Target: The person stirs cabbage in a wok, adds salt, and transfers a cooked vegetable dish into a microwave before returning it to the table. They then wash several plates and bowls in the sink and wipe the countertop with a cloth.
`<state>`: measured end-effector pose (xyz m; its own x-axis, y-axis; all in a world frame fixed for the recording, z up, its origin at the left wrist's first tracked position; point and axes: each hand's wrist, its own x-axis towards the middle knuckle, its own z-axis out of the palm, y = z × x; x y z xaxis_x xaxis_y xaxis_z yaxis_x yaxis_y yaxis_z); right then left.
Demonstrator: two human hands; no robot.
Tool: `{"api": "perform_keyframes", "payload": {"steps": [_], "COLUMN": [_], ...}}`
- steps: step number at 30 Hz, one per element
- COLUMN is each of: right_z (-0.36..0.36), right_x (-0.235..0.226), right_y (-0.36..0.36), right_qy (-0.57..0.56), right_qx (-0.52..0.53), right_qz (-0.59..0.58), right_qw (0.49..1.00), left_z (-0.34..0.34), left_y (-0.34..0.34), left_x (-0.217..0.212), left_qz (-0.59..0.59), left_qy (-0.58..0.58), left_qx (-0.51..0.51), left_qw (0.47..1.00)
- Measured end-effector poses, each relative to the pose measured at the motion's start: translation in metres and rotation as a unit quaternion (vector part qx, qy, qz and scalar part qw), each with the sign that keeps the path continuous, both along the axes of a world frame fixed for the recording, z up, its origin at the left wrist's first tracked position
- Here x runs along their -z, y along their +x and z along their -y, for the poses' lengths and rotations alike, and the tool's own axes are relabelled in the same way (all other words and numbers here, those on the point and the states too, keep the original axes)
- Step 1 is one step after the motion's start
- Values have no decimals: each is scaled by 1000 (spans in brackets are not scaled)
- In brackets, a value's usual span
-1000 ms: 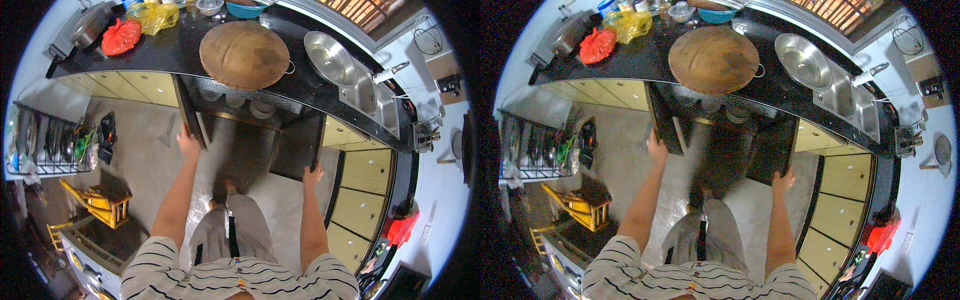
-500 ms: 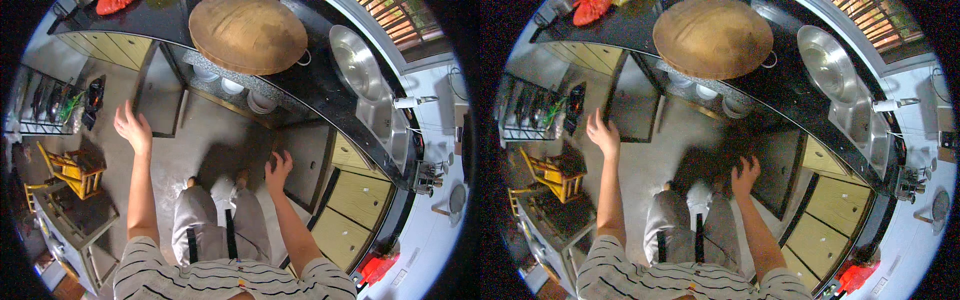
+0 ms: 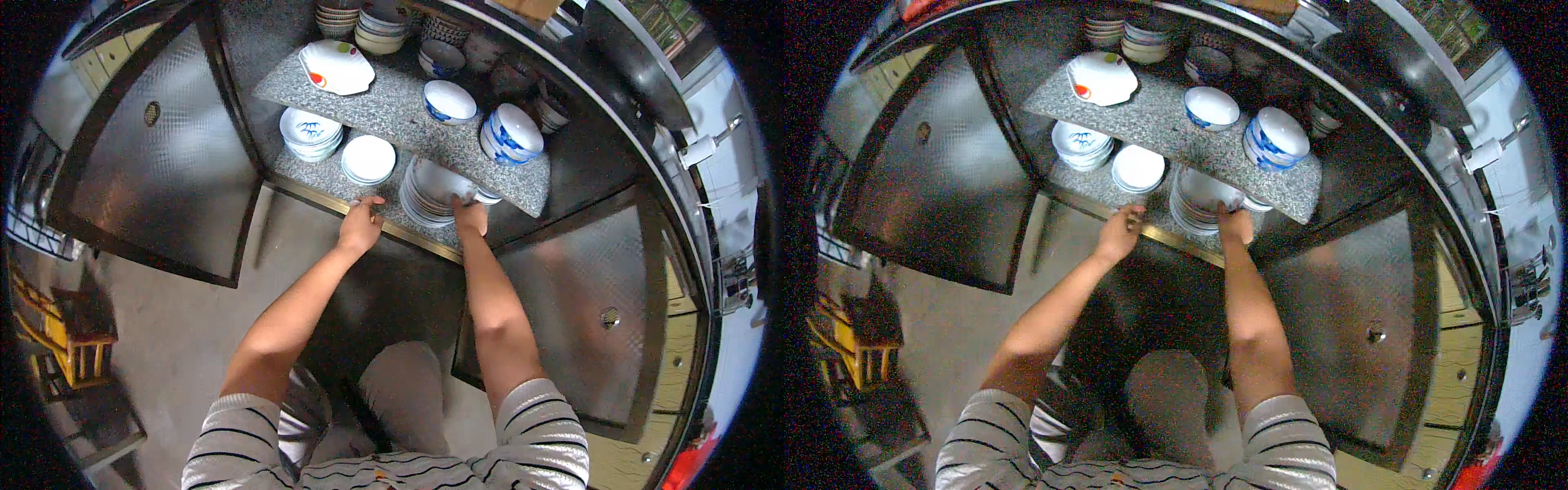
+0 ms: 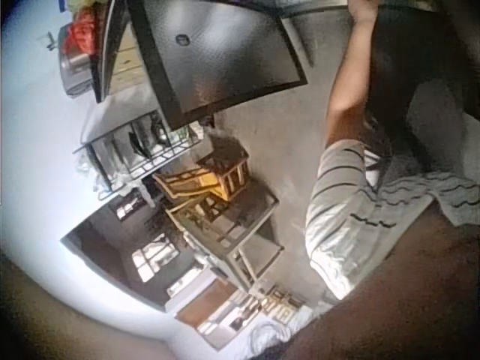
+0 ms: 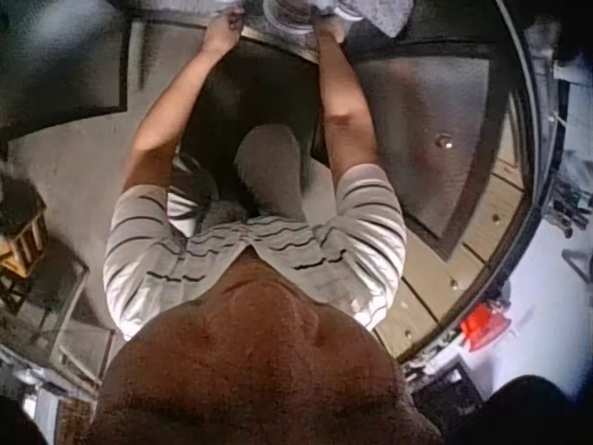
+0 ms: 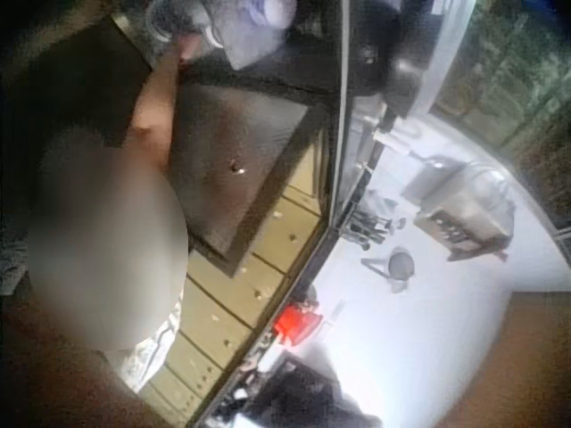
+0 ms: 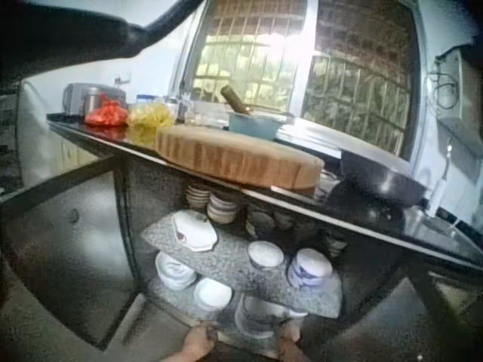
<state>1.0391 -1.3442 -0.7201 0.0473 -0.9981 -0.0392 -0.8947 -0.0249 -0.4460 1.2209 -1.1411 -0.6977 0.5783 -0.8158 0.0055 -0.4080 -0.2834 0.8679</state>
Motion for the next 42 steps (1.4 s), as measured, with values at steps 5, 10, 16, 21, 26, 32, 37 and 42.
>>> {"api": "perform_keyframes", "payload": {"steps": [5, 10, 16, 21, 26, 32, 37, 42], "right_z": [22, 36, 0, -66, -92, 11, 47, 42], "right_x": [7, 5, 9, 14, 24, 24, 19, 4], "right_y": [-8, -12, -15, -16, -18, -22, -12, 0], "right_qy": [33, 21, 73, 190, 244, -124, 31, 4], "right_qx": [3, 71, 18, -90, -171, 59, 6, 19], "right_qz": [-35, 230, 526, 495, 427, 170, -54, 21], "right_qw": [999, 970, 847, 843, 854, 976, 998, 1000], "left_z": [10, 15, 29, -2, -34, -99, -152, -187], "left_y": [-13, -28, -41, -31, -19, 23, 48, 63], "left_x": [28, 36, 31, -14, 5, -6, -7, -14], "left_qz": [-14, -100, -350, -497, -480, -418, -413, -405], "left_qy": [5, 0, -33, -48, -113, -48, -81, -97], "left_qx": [27, 50, 33, -16, -116, -197, -195, -206], "left_qw": [1000, 994, 935, 866, 862, 885, 886, 886]}}
